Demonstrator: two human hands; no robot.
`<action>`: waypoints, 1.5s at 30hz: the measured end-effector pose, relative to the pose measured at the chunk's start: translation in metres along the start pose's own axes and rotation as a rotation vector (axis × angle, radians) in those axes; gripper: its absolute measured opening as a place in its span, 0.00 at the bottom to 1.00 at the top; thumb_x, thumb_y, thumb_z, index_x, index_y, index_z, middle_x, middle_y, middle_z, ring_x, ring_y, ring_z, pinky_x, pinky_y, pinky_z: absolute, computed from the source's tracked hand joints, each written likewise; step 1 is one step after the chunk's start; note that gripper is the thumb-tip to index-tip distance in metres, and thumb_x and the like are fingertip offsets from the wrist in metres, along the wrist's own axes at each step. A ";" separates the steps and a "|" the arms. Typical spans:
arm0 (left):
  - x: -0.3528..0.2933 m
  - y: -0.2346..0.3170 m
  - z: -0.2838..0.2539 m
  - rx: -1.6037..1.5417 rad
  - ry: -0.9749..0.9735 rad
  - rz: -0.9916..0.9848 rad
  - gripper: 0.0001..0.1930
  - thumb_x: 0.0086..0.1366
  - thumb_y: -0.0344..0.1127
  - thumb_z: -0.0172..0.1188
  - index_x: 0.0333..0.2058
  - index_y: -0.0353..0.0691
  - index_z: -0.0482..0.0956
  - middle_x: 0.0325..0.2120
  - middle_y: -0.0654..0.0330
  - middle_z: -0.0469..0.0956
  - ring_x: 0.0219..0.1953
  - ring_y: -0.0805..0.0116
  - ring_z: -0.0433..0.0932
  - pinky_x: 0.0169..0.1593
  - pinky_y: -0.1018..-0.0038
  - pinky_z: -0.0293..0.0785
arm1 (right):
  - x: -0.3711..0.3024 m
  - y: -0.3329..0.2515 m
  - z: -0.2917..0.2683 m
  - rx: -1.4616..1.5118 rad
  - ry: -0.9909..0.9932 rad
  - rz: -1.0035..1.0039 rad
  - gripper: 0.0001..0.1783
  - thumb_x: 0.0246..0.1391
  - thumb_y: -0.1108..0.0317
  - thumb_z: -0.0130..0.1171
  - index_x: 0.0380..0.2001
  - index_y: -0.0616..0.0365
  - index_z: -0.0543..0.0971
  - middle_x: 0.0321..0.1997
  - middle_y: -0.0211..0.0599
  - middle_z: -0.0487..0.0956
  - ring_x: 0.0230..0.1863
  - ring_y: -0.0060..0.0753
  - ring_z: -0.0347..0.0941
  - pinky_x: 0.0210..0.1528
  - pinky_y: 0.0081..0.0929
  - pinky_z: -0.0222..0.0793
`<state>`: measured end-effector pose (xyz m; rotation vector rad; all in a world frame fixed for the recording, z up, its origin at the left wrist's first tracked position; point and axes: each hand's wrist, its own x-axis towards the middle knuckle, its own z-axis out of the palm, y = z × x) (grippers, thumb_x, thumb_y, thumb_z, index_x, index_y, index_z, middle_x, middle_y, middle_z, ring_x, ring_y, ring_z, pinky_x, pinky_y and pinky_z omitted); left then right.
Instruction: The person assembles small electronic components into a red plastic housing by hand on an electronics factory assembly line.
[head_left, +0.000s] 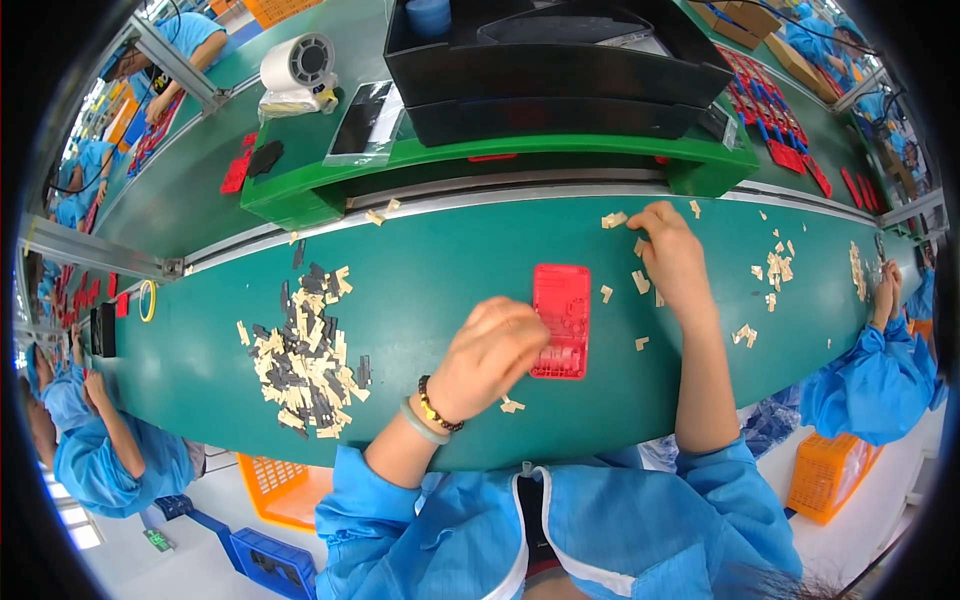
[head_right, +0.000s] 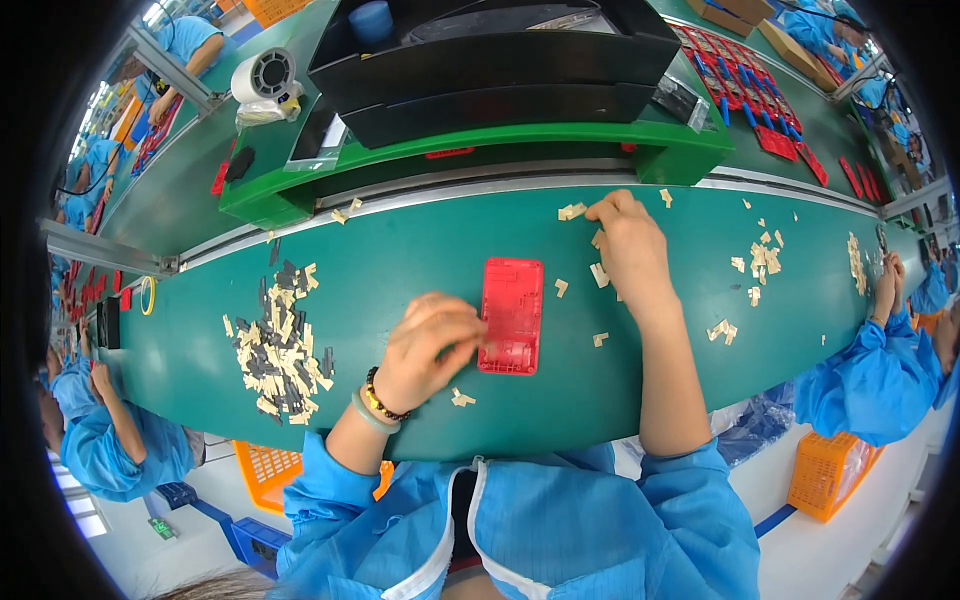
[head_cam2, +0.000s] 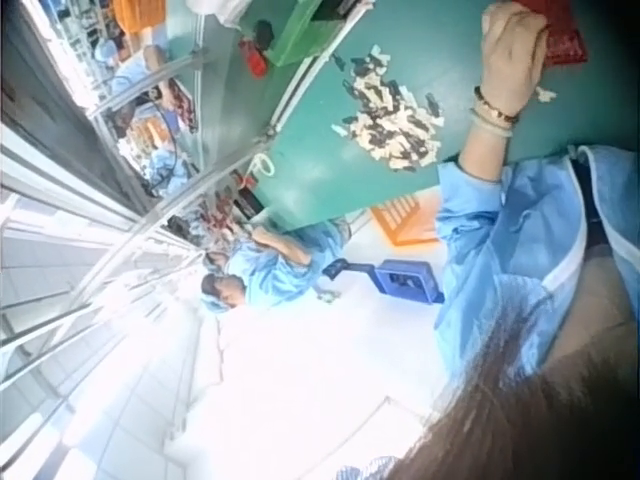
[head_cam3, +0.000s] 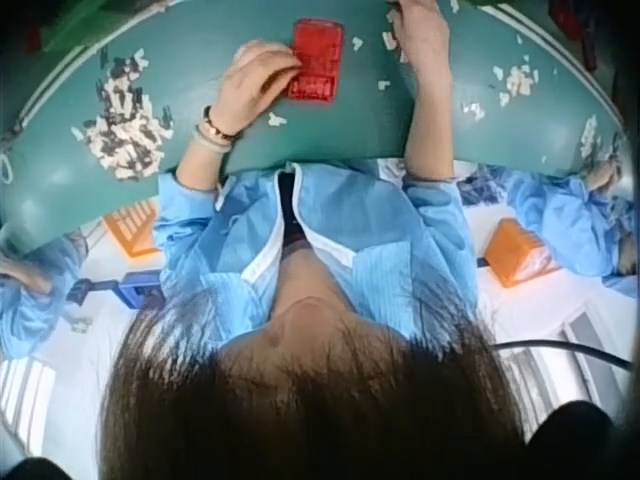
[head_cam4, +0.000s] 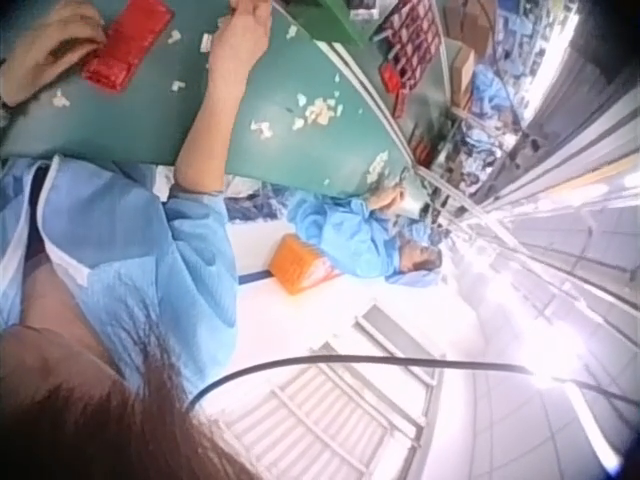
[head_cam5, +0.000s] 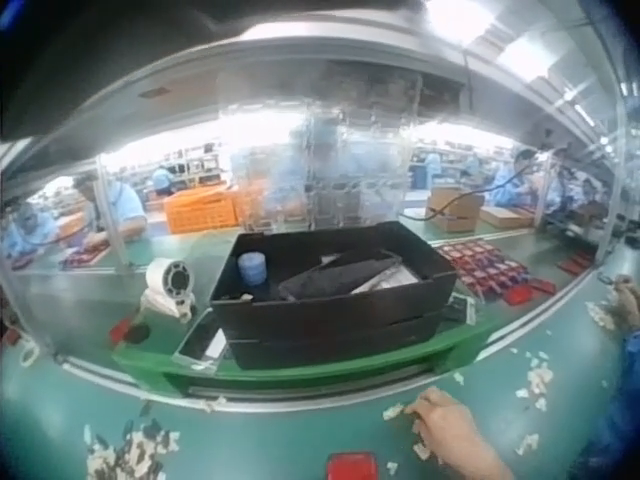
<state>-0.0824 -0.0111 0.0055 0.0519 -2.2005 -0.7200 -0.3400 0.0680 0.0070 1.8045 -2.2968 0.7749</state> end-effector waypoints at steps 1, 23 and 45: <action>-0.002 -0.004 0.001 0.063 0.026 -0.022 0.10 0.47 0.26 0.68 0.29 0.40 0.79 0.33 0.60 0.80 0.41 0.60 0.78 0.47 0.64 0.73 | 0.002 -0.004 -0.004 0.110 0.003 0.065 0.06 0.50 0.78 0.58 0.33 0.61 0.78 0.32 0.41 0.78 0.32 0.44 0.76 0.36 0.36 0.73; -0.008 0.000 -0.001 0.598 0.096 0.139 0.08 0.47 0.33 0.62 0.29 0.44 0.79 0.31 0.64 0.78 0.32 0.68 0.74 0.42 0.67 0.68 | -0.013 -0.081 0.002 0.694 -0.220 -0.334 0.12 0.38 0.76 0.68 0.26 0.58 0.74 0.33 0.34 0.74 0.32 0.34 0.73 0.31 0.28 0.69; 0.000 -0.006 0.008 0.415 -0.026 -0.189 0.25 0.45 0.15 0.51 0.46 0.36 0.66 0.36 0.58 0.77 0.42 0.57 0.74 0.54 0.56 0.61 | -0.014 -0.093 0.007 0.068 -0.052 -0.328 0.24 0.33 0.62 0.72 0.39 0.50 0.78 0.59 0.35 0.70 0.70 0.50 0.53 0.69 0.59 0.39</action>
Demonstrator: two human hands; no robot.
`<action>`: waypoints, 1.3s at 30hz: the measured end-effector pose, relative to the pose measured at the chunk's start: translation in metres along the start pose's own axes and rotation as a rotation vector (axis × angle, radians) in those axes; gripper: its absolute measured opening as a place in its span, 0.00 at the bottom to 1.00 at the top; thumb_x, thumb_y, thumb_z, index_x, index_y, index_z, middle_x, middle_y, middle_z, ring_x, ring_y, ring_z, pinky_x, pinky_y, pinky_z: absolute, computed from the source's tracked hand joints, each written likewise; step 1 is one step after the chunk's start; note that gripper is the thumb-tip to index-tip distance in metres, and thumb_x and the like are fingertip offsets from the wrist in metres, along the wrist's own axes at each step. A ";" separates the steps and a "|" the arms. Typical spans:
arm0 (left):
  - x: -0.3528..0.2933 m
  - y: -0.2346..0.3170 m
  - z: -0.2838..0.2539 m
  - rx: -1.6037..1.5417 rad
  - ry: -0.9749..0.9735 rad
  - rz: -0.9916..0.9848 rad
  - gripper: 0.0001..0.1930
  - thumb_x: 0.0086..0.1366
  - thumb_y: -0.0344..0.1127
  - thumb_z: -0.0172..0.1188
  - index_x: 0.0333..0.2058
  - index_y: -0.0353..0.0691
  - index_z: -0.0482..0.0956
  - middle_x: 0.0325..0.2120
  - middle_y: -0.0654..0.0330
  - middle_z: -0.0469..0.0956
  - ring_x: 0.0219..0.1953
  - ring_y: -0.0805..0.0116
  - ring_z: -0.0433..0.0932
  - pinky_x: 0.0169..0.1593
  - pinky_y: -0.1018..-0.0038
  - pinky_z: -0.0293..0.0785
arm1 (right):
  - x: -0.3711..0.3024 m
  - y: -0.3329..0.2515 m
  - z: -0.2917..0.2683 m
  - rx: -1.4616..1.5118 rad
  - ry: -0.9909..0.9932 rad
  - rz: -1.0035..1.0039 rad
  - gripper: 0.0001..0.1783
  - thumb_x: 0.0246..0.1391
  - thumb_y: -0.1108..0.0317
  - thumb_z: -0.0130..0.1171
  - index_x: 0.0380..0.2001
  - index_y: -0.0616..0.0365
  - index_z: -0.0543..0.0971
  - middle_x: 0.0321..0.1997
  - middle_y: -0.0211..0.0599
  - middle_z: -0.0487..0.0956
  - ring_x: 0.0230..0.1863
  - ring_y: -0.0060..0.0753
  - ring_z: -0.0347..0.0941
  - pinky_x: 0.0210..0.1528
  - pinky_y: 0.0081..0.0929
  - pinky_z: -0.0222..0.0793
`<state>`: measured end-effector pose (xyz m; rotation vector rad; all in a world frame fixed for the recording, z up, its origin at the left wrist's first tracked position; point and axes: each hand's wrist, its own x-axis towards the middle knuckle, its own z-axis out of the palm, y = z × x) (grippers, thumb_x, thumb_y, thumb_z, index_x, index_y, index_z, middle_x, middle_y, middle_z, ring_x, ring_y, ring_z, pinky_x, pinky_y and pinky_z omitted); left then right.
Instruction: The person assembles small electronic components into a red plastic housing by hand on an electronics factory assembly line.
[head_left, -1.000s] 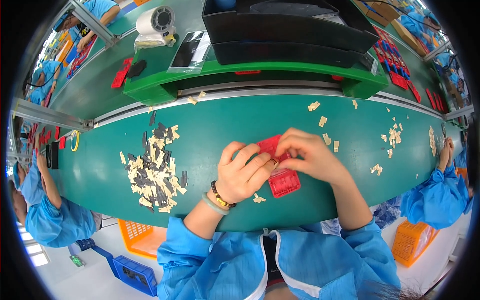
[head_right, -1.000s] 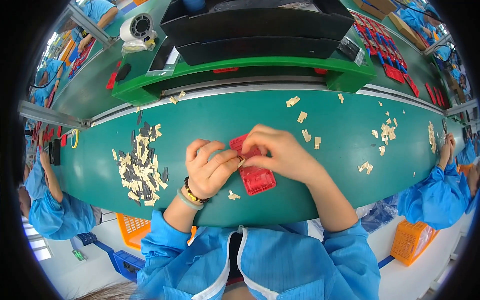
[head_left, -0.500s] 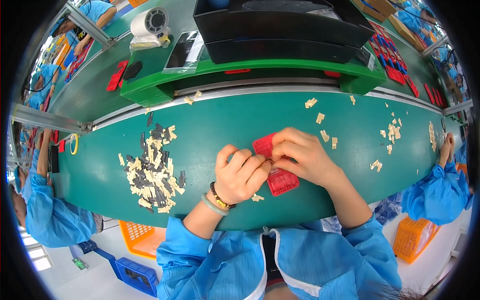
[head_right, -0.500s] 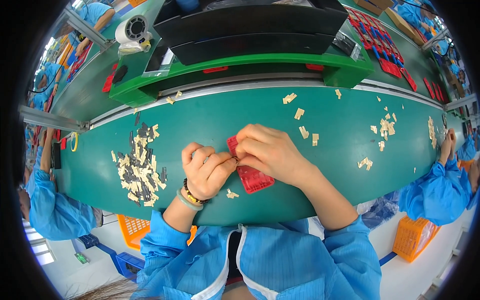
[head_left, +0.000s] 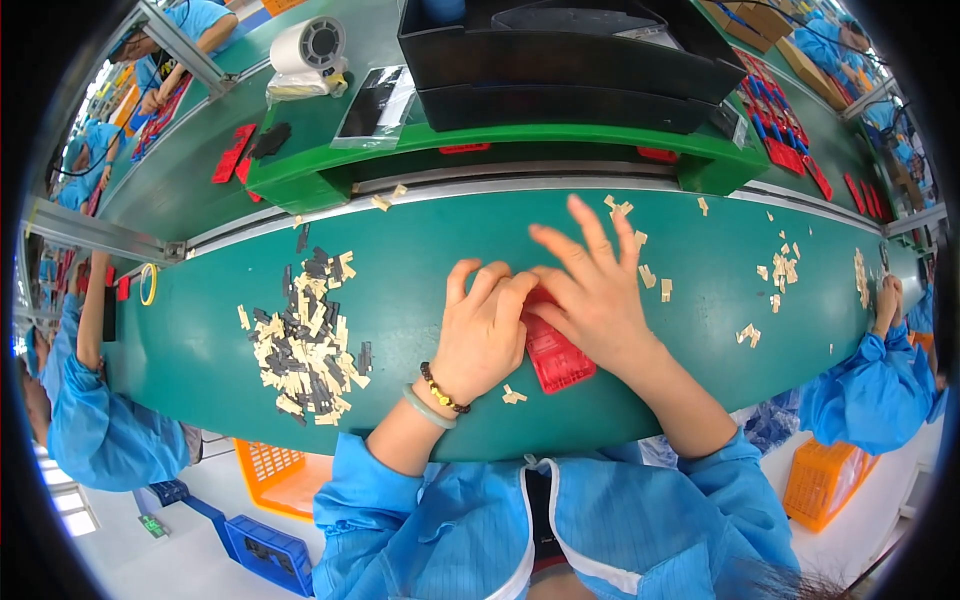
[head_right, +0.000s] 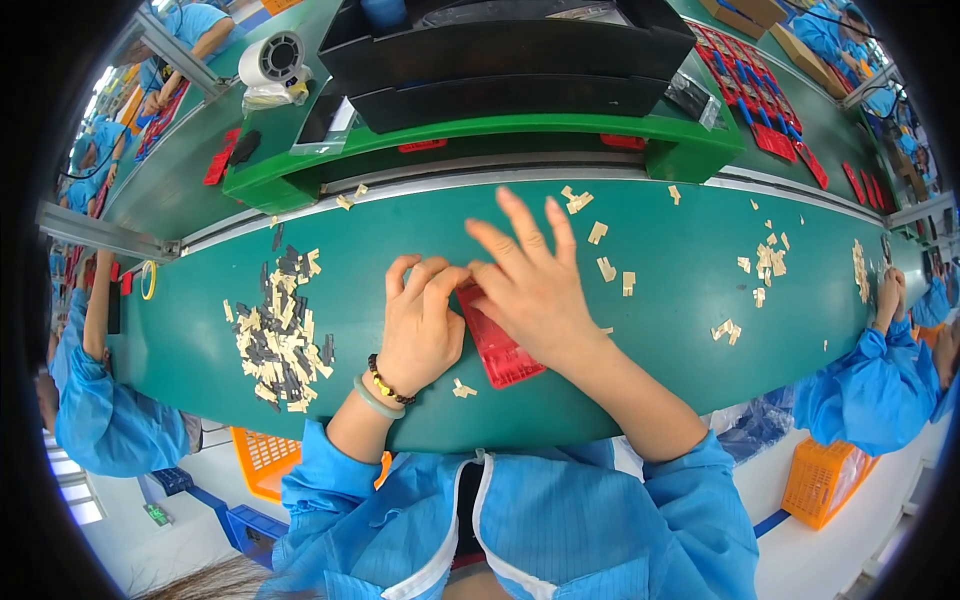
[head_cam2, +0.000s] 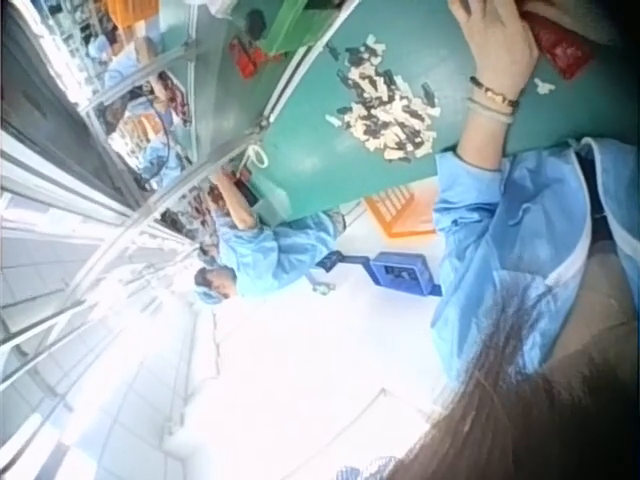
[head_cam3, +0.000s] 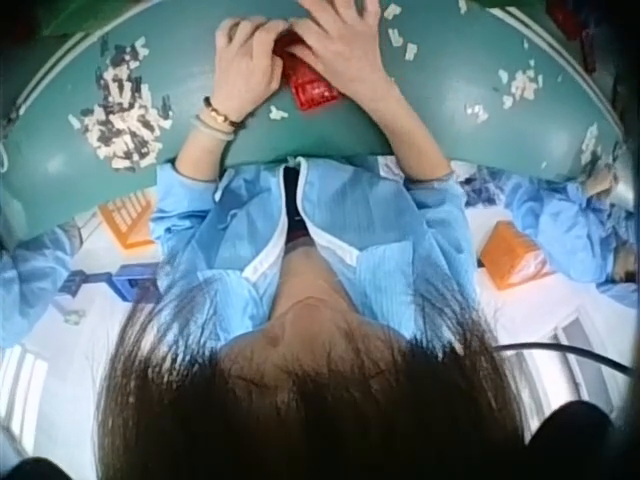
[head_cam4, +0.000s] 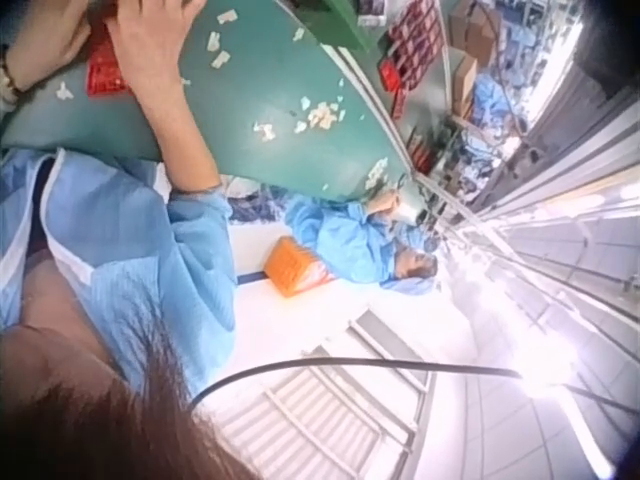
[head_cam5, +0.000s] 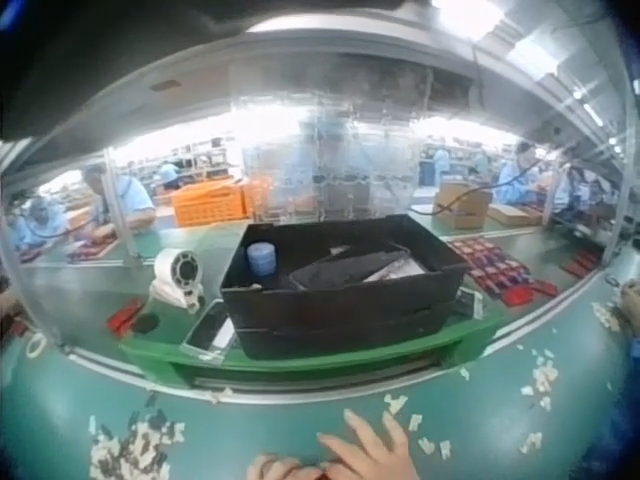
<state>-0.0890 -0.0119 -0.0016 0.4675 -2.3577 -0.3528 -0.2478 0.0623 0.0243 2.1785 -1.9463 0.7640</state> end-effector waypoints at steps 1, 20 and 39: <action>0.000 0.002 -0.001 -0.023 0.000 0.012 0.25 0.45 0.15 0.50 0.46 0.36 0.66 0.37 0.57 0.77 0.43 0.57 0.74 0.55 0.55 0.61 | -0.002 0.000 0.007 -0.049 0.083 -0.072 0.21 0.34 0.63 0.71 0.36 0.50 0.78 0.55 0.32 0.73 0.68 0.47 0.57 0.69 0.58 0.40; -0.028 0.034 0.023 0.263 -0.235 0.062 0.17 0.59 0.38 0.55 0.37 0.26 0.76 0.42 0.40 0.73 0.49 0.47 0.72 0.57 0.60 0.70 | 0.003 0.029 0.033 0.859 -0.304 0.718 0.06 0.54 0.72 0.62 0.28 0.64 0.79 0.18 0.25 0.76 0.20 0.11 0.66 0.22 0.14 0.60; -0.027 0.032 0.022 0.170 -0.176 -0.038 0.15 0.53 0.36 0.62 0.35 0.31 0.74 0.46 0.40 0.71 0.50 0.47 0.72 0.53 0.62 0.73 | 0.001 0.020 0.037 0.634 -0.265 0.644 0.07 0.51 0.71 0.64 0.26 0.64 0.80 0.14 0.30 0.77 0.17 0.14 0.68 0.20 0.16 0.62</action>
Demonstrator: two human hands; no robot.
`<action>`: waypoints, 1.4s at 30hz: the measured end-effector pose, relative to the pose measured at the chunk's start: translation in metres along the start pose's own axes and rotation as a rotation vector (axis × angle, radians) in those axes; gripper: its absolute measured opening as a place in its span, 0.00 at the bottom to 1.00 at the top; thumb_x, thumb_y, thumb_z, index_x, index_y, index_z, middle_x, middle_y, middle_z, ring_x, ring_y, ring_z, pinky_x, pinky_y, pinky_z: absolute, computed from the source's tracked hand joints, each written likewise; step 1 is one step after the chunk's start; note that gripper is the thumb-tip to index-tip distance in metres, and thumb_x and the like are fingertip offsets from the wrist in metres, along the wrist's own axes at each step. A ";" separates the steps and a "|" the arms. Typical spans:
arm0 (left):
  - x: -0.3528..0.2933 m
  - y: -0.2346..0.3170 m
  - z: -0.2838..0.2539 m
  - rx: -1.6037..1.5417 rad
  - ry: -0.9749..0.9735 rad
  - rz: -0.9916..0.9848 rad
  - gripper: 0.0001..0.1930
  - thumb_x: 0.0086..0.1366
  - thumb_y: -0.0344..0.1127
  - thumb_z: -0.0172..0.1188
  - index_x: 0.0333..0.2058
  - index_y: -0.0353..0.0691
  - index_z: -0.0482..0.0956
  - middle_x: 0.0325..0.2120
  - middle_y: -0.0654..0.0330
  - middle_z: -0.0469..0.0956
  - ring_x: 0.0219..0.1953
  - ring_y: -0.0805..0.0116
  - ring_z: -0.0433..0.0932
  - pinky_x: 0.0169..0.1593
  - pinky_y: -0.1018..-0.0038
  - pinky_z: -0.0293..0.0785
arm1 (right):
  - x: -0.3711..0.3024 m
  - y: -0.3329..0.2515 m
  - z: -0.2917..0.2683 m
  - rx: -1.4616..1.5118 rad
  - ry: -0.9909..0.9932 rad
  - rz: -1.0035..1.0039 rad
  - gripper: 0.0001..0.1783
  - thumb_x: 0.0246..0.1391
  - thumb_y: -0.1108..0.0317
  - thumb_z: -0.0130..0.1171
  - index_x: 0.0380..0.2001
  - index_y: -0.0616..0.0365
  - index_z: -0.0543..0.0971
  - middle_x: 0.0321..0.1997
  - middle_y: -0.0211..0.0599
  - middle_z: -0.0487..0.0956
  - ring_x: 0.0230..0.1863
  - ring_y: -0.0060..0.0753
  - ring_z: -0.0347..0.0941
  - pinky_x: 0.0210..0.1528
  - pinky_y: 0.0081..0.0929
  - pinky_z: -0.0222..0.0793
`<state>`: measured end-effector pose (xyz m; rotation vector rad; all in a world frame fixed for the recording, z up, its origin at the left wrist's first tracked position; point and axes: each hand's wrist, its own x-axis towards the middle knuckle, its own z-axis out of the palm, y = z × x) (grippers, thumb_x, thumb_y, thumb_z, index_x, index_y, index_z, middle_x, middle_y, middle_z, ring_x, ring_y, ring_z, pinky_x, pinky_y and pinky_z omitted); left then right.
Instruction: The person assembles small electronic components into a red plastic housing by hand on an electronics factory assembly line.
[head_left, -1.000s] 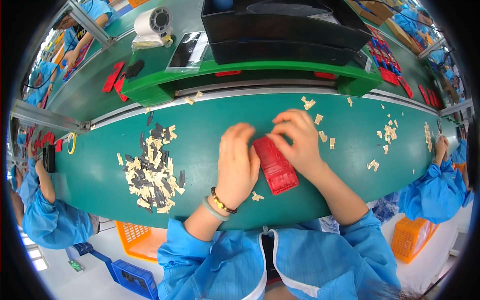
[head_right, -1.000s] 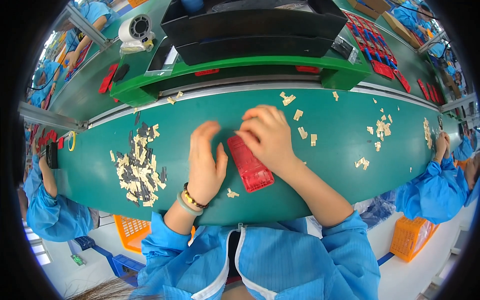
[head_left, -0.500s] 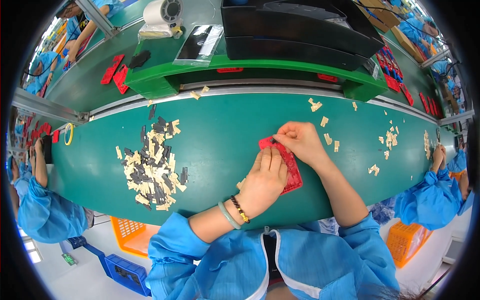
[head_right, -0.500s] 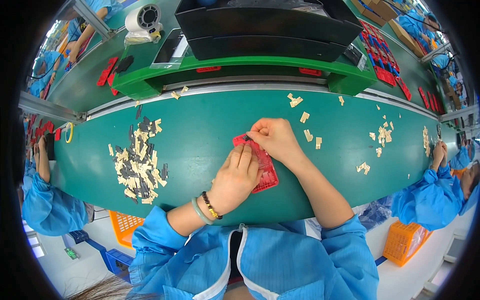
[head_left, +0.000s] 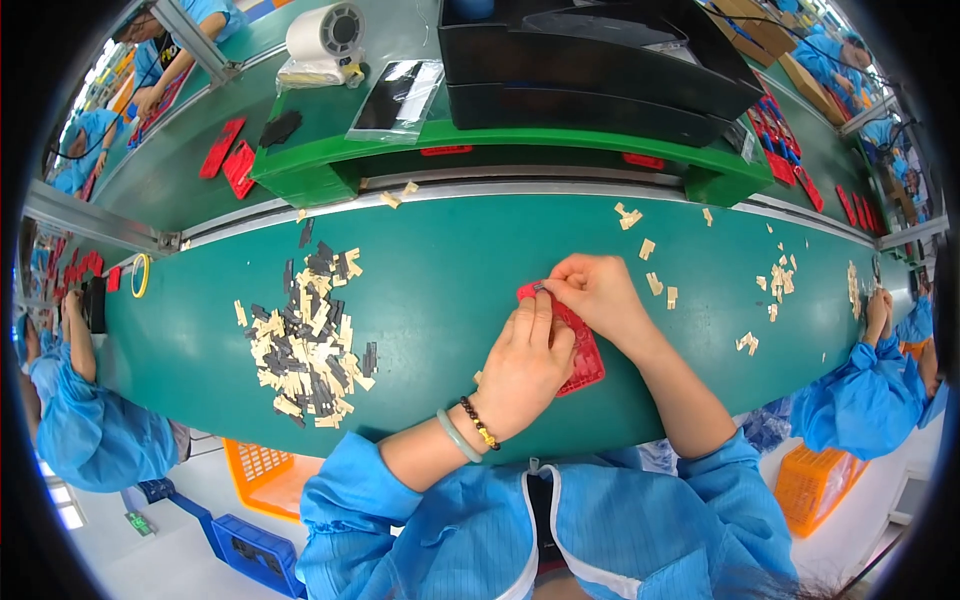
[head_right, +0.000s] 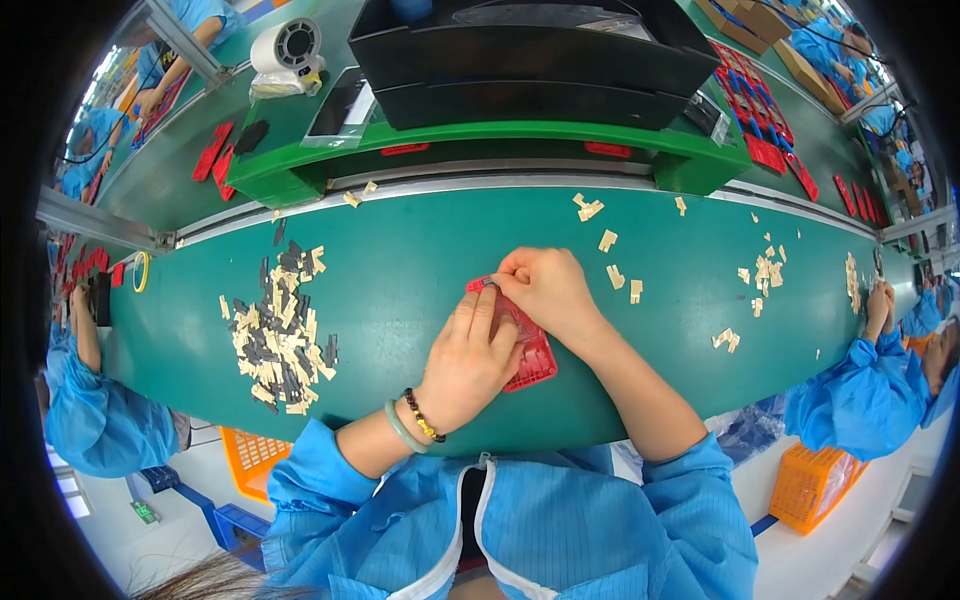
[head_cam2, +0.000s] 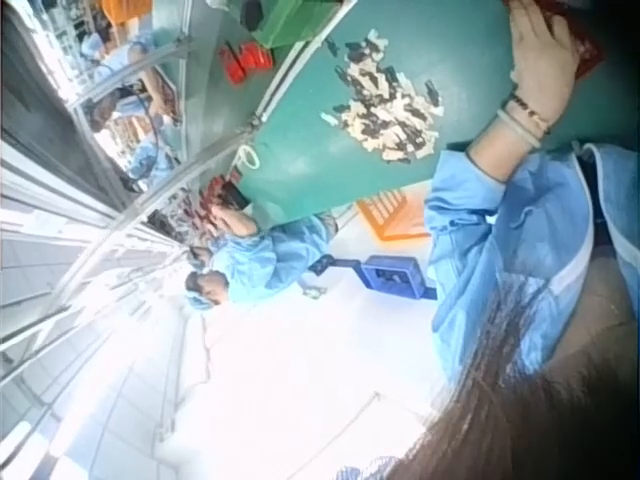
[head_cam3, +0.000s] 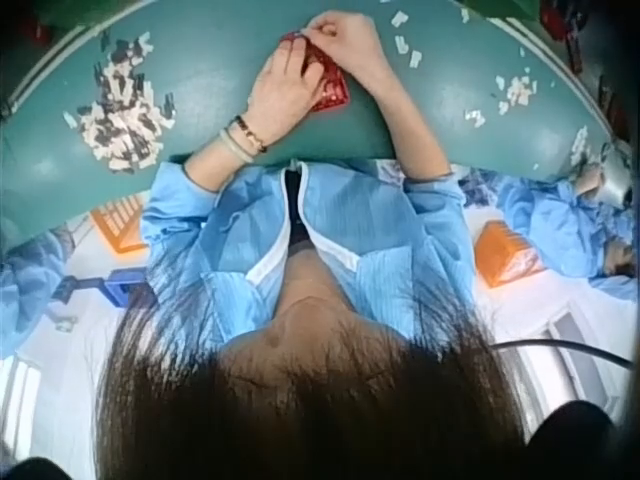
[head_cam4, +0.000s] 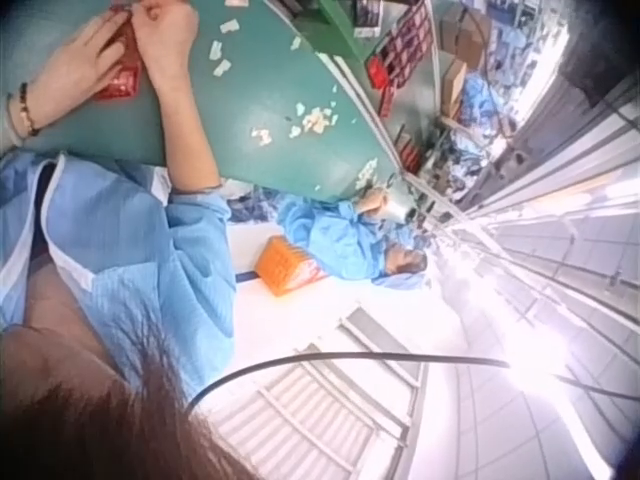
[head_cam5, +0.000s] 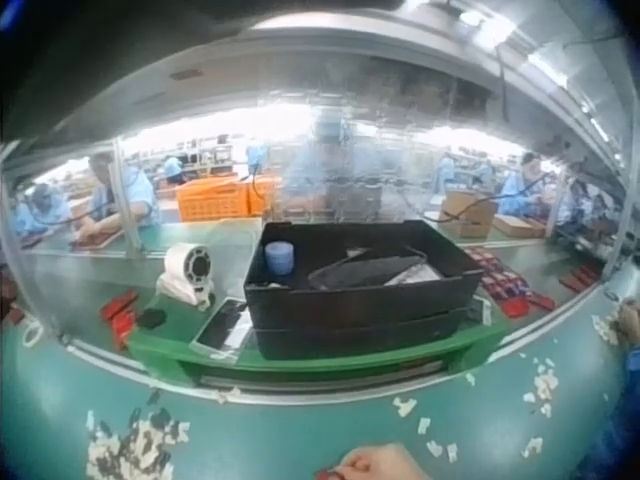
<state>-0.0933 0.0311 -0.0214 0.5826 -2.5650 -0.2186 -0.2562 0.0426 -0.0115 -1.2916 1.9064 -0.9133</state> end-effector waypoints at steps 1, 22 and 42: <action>0.000 -0.002 -0.001 -0.037 0.006 -0.015 0.14 0.52 0.36 0.60 0.34 0.32 0.74 0.46 0.38 0.72 0.50 0.48 0.71 0.54 0.62 0.72 | -0.002 0.000 0.001 0.004 0.003 0.002 0.07 0.51 0.71 0.64 0.26 0.64 0.80 0.14 0.30 0.77 0.17 0.14 0.68 0.20 0.16 0.62; 0.023 -0.007 0.007 0.036 -0.046 -0.055 0.23 0.56 0.36 0.61 0.47 0.27 0.73 0.37 0.52 0.71 0.41 0.57 0.71 0.46 0.68 0.71 | -0.087 0.029 -0.026 -0.434 0.037 -0.753 0.18 0.44 0.62 0.67 0.40 0.52 0.78 0.41 0.32 0.75 0.34 0.35 0.75 0.35 0.30 0.73; -0.005 -0.006 -0.022 0.106 0.047 -0.146 0.17 0.53 0.37 0.60 0.39 0.33 0.75 0.34 0.57 0.71 0.41 0.62 0.70 0.45 0.70 0.67 | -0.079 0.028 -0.021 -0.476 -0.031 -0.891 0.14 0.40 0.70 0.70 0.35 0.55 0.81 0.36 0.35 0.76 0.32 0.36 0.75 0.30 0.29 0.71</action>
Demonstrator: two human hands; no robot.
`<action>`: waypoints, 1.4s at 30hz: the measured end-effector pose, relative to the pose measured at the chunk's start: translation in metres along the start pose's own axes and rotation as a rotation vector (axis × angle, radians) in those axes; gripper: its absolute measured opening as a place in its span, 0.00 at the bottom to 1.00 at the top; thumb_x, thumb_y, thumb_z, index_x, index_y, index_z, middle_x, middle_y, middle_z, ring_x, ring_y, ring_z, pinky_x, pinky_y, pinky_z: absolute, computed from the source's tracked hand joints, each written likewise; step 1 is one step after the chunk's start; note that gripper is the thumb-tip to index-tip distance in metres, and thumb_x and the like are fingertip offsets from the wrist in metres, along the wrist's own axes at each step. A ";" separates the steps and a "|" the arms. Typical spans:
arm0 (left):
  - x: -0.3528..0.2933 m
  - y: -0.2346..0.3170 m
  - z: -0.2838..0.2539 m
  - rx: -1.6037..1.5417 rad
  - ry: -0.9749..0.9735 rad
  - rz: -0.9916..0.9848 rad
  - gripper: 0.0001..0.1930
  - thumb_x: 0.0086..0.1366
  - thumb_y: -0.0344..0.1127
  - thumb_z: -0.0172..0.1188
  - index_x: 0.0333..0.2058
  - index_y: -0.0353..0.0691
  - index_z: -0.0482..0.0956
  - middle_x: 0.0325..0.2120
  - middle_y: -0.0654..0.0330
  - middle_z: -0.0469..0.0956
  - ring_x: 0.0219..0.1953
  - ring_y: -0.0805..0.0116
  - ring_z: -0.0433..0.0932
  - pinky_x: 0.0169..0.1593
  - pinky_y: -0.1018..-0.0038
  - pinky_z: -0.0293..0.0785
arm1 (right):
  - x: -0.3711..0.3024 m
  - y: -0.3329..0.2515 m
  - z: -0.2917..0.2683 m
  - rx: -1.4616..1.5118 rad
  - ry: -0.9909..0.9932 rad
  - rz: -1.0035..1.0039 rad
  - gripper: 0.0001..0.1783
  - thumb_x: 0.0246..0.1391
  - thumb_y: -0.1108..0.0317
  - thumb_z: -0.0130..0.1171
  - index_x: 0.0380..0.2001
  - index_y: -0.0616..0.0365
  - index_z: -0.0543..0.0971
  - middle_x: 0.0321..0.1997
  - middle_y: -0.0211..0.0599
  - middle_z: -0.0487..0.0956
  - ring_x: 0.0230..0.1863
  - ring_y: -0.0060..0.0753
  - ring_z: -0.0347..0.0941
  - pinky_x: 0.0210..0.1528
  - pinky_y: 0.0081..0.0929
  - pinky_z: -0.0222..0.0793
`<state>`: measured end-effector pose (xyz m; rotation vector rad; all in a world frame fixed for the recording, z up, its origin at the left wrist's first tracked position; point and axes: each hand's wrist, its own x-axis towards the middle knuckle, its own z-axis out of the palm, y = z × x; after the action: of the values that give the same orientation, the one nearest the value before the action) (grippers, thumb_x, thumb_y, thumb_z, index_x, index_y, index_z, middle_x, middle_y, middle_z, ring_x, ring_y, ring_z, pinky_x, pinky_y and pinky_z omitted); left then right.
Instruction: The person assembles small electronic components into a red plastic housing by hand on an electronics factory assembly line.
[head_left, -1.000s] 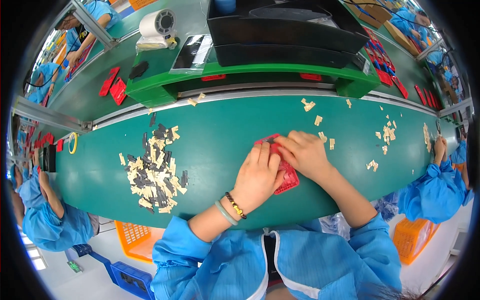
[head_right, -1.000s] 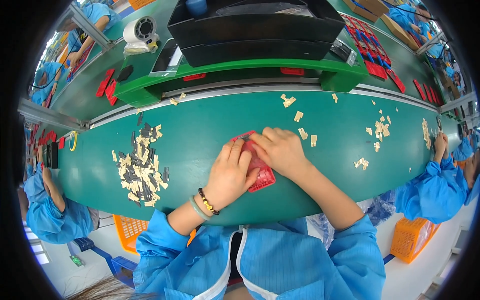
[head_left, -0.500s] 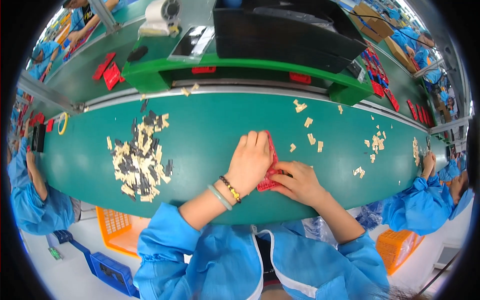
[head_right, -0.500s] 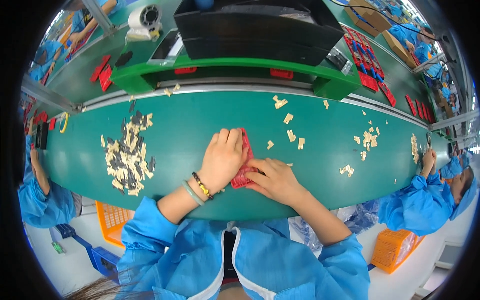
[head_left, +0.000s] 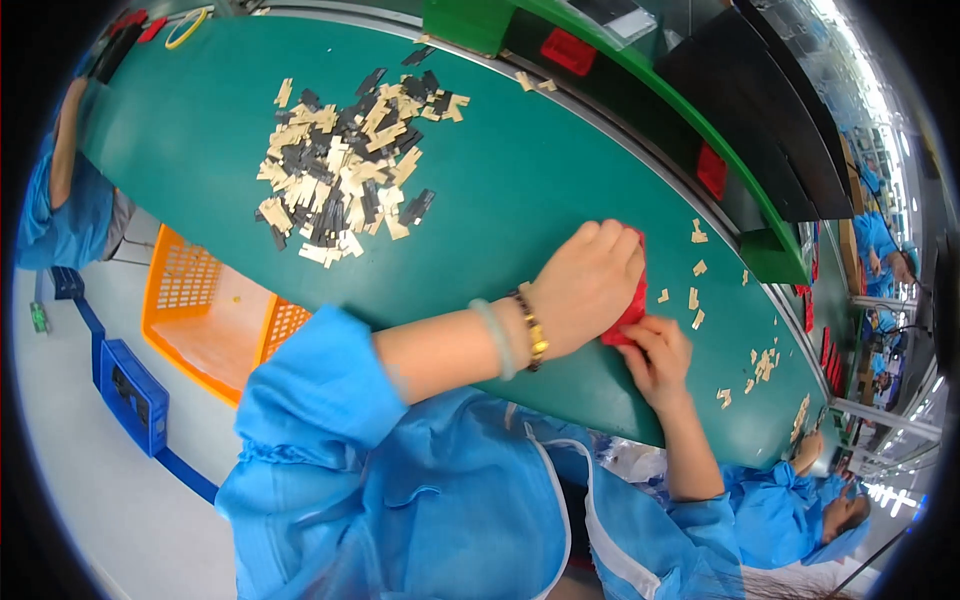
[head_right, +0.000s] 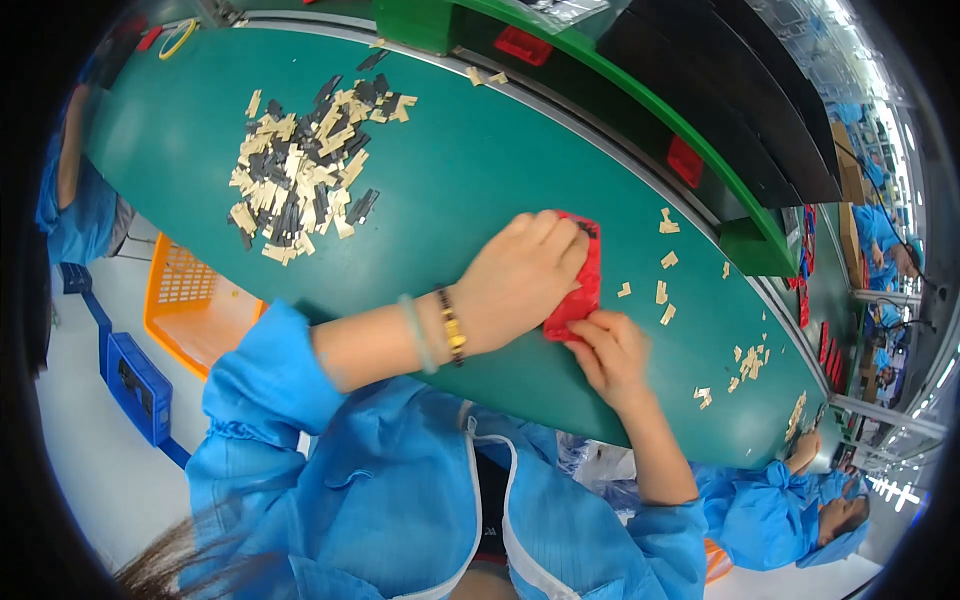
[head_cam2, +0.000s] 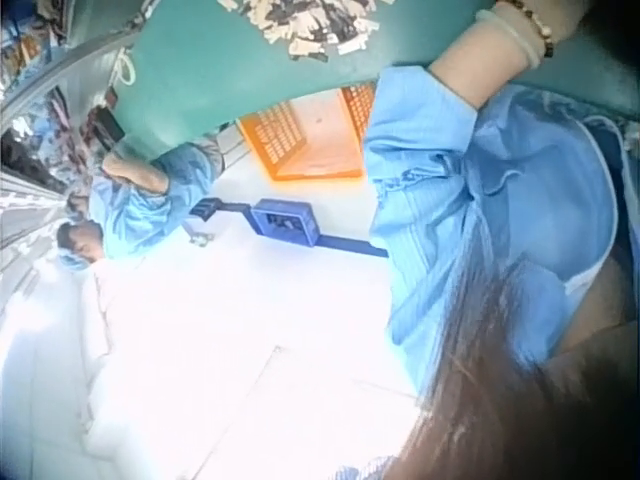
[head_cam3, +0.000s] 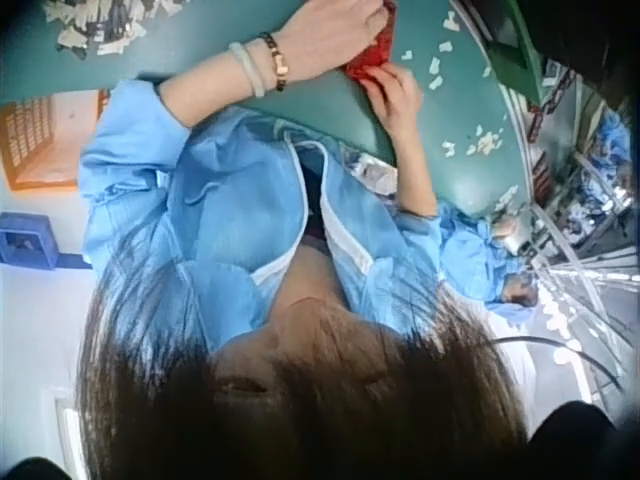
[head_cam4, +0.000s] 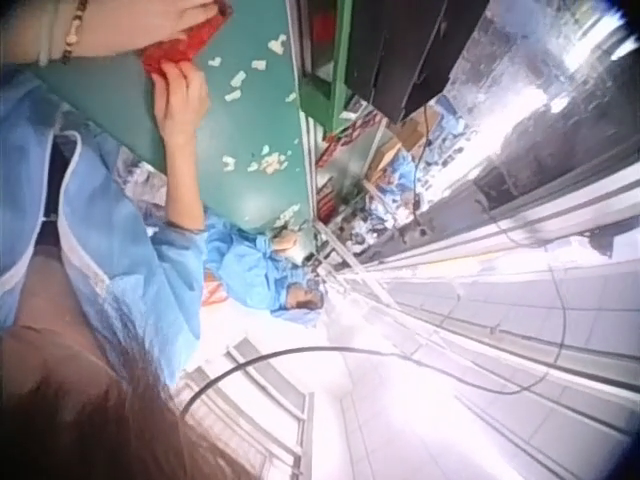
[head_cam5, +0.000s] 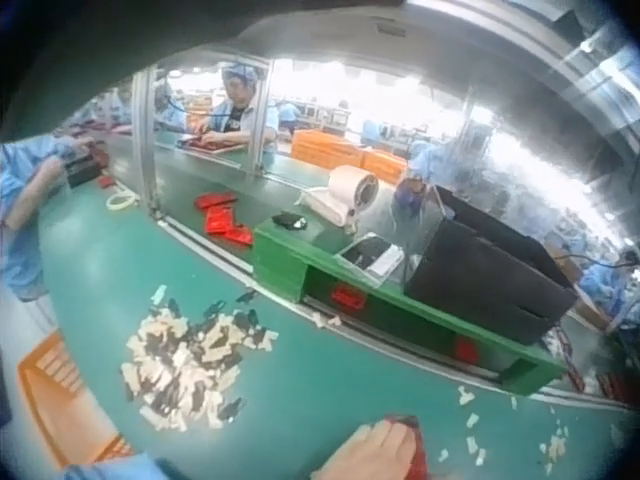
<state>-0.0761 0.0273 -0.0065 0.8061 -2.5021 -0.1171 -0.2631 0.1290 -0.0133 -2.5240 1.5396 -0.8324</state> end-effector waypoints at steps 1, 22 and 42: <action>-0.009 -0.005 -0.010 -0.041 0.021 -0.032 0.19 0.52 0.37 0.61 0.41 0.33 0.75 0.35 0.57 0.71 0.43 0.62 0.70 0.46 0.69 0.67 | 0.005 0.006 0.000 -0.020 0.008 0.009 0.15 0.40 0.72 0.70 0.35 0.56 0.80 0.34 0.37 0.76 0.31 0.37 0.75 0.30 0.29 0.71; -0.078 -0.183 -0.068 0.384 0.306 -0.476 0.04 0.64 0.26 0.54 0.36 0.35 0.77 0.41 0.53 0.78 0.48 0.52 0.74 0.54 0.61 0.67 | -0.092 0.231 -0.119 -0.598 0.626 0.630 0.10 0.42 0.82 0.51 0.25 0.53 0.76 0.33 0.36 0.78 0.37 0.42 0.76 0.37 0.38 0.72; -0.034 -0.172 -0.087 -0.705 0.425 -0.718 0.04 0.69 0.30 0.54 0.36 0.37 0.74 0.19 0.63 0.76 0.15 0.86 0.66 0.19 0.87 0.58 | -0.108 0.267 -0.167 -0.774 0.484 0.676 0.11 0.46 0.76 0.59 0.35 0.53 0.78 0.35 0.33 0.75 0.39 0.41 0.73 0.43 0.38 0.66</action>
<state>0.0798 -0.0882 0.0147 1.1961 -1.5075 -0.9036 -0.5964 0.1235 -0.0034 -1.8965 3.1153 -0.8721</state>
